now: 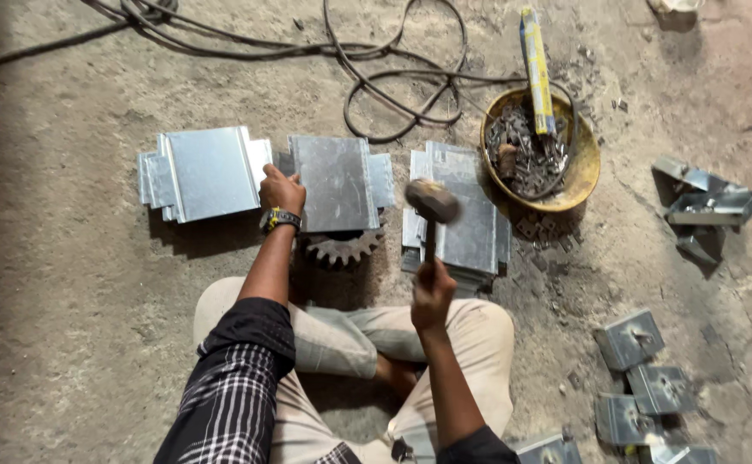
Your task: The person sits on the floor and uses a hammer to repeatedly strike a stack of rectangular metal sheets. They hold the sheets steady with one hand while striking them with the other, occasionally adjusting the stack's position.
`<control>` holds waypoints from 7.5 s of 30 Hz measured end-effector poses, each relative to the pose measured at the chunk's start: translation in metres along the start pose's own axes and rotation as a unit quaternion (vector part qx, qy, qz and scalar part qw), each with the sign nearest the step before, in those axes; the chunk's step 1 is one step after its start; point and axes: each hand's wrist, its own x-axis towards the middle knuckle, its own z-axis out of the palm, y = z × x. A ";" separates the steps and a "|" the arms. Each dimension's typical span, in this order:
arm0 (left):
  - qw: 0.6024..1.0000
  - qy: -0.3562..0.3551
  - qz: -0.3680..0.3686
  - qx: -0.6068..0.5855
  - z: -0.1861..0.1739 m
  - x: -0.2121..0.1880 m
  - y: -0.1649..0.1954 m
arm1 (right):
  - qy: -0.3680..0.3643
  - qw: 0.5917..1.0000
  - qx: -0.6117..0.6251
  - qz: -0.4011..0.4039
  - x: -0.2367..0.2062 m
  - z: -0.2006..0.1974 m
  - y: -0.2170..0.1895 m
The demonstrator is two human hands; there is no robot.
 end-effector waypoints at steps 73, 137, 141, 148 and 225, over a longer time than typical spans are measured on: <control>0.996 -0.066 0.006 0.057 -0.055 -0.139 -0.046 | -0.031 0.949 0.095 0.299 0.028 0.028 -0.001; 0.995 -0.089 -0.005 0.046 -0.068 -0.119 -0.020 | -0.107 0.951 -0.116 0.267 0.007 0.027 0.009; 0.994 -0.103 -0.023 0.035 -0.060 -0.105 -0.018 | -0.063 0.981 -0.039 0.180 0.010 0.002 -0.016; 0.994 -0.084 0.005 0.068 -0.060 -0.094 -0.015 | -0.051 0.996 0.016 0.066 0.007 0.020 -0.007; 0.993 -0.063 0.037 0.091 -0.092 -0.070 -0.002 | -0.068 0.964 -0.038 0.255 0.006 0.005 0.012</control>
